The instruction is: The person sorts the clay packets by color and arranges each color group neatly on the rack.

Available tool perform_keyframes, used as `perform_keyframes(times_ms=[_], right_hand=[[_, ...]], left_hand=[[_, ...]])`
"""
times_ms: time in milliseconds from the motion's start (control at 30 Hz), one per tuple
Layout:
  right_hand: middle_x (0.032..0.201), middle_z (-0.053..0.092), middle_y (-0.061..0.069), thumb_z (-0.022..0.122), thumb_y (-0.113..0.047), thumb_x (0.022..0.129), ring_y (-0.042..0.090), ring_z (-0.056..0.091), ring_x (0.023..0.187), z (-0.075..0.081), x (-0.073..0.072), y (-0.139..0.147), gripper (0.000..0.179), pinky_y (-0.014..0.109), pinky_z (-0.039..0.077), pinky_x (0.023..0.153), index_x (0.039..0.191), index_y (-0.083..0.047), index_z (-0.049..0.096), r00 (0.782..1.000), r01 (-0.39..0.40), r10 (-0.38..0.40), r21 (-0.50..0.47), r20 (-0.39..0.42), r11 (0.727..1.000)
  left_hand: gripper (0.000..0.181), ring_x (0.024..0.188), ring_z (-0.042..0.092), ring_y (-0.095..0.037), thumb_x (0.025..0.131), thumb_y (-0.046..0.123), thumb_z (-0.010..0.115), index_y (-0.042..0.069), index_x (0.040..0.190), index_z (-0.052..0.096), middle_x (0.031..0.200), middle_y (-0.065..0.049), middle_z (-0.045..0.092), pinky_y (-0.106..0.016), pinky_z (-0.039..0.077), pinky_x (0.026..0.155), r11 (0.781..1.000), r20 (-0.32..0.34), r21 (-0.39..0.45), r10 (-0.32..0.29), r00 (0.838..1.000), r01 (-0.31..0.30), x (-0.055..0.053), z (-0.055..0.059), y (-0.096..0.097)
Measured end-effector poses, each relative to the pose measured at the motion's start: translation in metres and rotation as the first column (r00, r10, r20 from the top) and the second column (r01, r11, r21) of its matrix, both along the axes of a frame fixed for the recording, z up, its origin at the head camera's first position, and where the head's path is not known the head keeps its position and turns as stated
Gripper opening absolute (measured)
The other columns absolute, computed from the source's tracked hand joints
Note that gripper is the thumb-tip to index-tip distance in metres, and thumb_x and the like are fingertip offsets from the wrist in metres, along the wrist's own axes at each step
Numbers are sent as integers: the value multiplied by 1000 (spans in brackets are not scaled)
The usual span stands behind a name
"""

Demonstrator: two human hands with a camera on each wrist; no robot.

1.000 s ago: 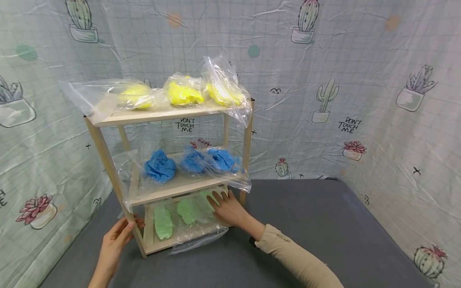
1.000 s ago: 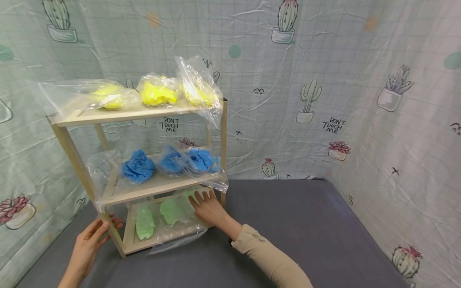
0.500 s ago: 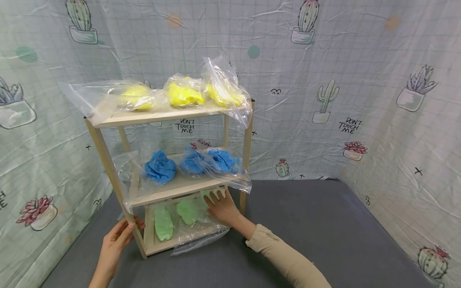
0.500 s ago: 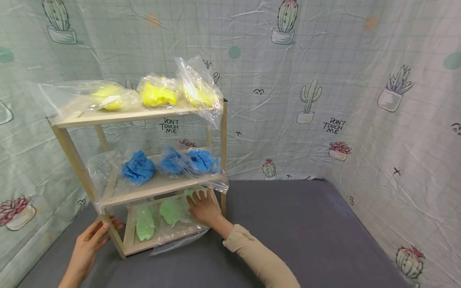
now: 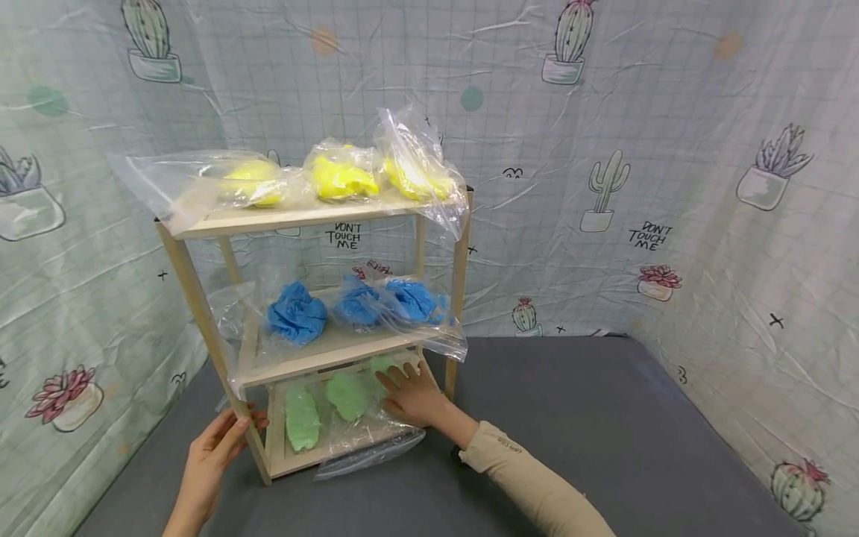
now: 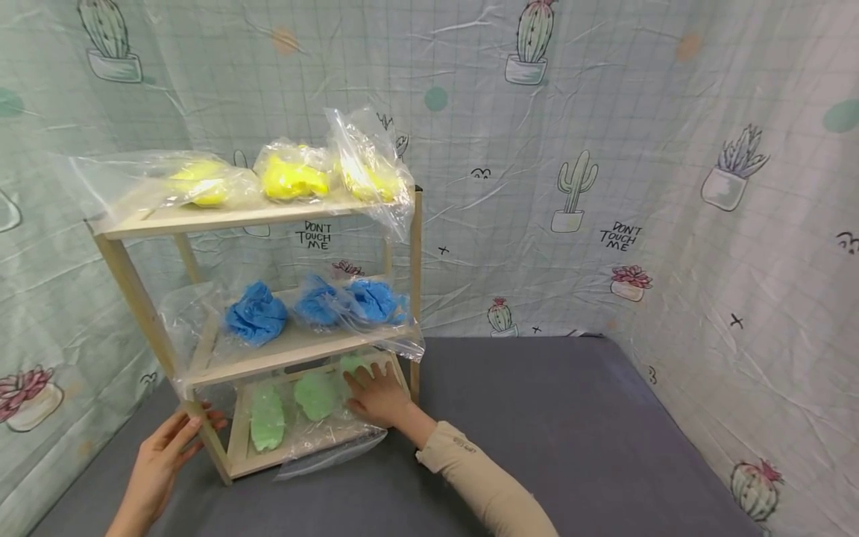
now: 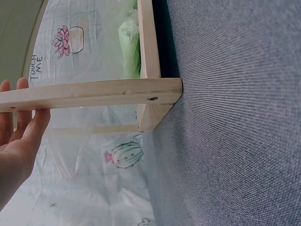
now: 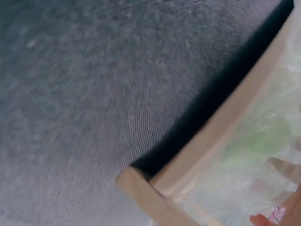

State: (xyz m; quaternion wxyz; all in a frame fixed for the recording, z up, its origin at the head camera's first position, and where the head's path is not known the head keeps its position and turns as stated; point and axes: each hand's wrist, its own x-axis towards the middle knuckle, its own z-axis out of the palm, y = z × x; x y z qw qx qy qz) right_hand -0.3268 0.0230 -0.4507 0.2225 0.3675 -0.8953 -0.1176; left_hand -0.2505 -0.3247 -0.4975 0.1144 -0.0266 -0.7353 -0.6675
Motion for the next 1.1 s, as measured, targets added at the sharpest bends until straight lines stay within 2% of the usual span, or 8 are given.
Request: perform_keyframes(times_ms=[133, 300, 467, 667, 833, 933, 1000, 1100], right_hand=[[131, 47, 3, 37, -43, 94, 24, 47, 117, 7, 4, 9, 46, 48, 40, 92, 135, -23, 38, 998, -45, 44, -19, -45, 999], [125, 51, 4, 50, -36, 90, 23, 50, 113, 17, 14, 23, 41, 43, 43, 86, 127, -20, 48, 976, -174, 164, -63, -140, 983], [118, 56, 3, 56, -26, 87, 22, 52, 106, 28, 29, 44, 38, 38, 44, 81, 123, -19, 50, 957, -276, 259, -140, -128, 951], [112, 59, 2, 60, -20, 84, 19, 52, 103, 34, 46, 72, 37, 35, 44, 80, 120, -17, 53, 945, -326, 316, -246, -80, 913], [110, 60, -2, 63, -19, 81, 17, 51, 101, 34, 57, 94, 38, 33, 42, 77, 118, -18, 55, 947, -322, 307, -258, -99, 911], [108, 60, -2, 64, -18, 79, 16, 51, 99, 32, 63, 107, 38, 32, 42, 75, 116, -17, 57, 948, -317, 299, -271, -107, 909], [107, 60, -3, 66, -17, 77, 16, 51, 99, 30, 66, 116, 39, 32, 42, 75, 115, -16, 58, 951, -310, 293, -285, -102, 907], [107, 60, -5, 65, -19, 77, 16, 50, 100, 25, 71, 131, 40, 32, 41, 75, 116, -18, 57, 958, -285, 270, -296, -90, 912]], left_hand=[[48, 98, 61, -7, 94, 33, 43, 6, 133, 38, 114, 1, 61, -13, 46, 78, 1000, -3, -13, 1, 1000, -1, 1, 2, 0], [48, 99, 60, -8, 94, 32, 44, 7, 134, 38, 116, -1, 60, -13, 46, 77, 1000, -6, -22, -9, 1000, 9, 2, 4, 1], [45, 102, 60, -7, 93, 27, 47, 7, 133, 40, 115, 0, 61, -16, 47, 77, 1000, -29, 1, -16, 999, 16, 3, 5, 2], [42, 101, 60, -4, 92, 25, 49, 10, 131, 44, 117, 1, 61, -13, 47, 78, 998, -80, -15, 56, 995, -58, 1, 0, 4], [46, 100, 59, 1, 90, 30, 51, 16, 133, 42, 123, 1, 56, -10, 46, 76, 987, -45, -61, 145, 988, -148, 6, -1, 8], [50, 103, 53, 8, 90, 34, 50, 20, 136, 38, 129, -3, 49, -9, 46, 76, 968, -17, -147, 203, 979, -203, 10, -6, 6], [52, 105, 49, 12, 90, 37, 49, 23, 138, 34, 133, -5, 45, -8, 45, 76, 946, -19, -229, 233, 972, -231, 12, -11, 4], [50, 101, 47, 17, 89, 40, 48, 30, 136, 35, 134, -3, 46, -6, 45, 73, 878, -52, -365, 314, 948, -311, 18, -12, 6]])
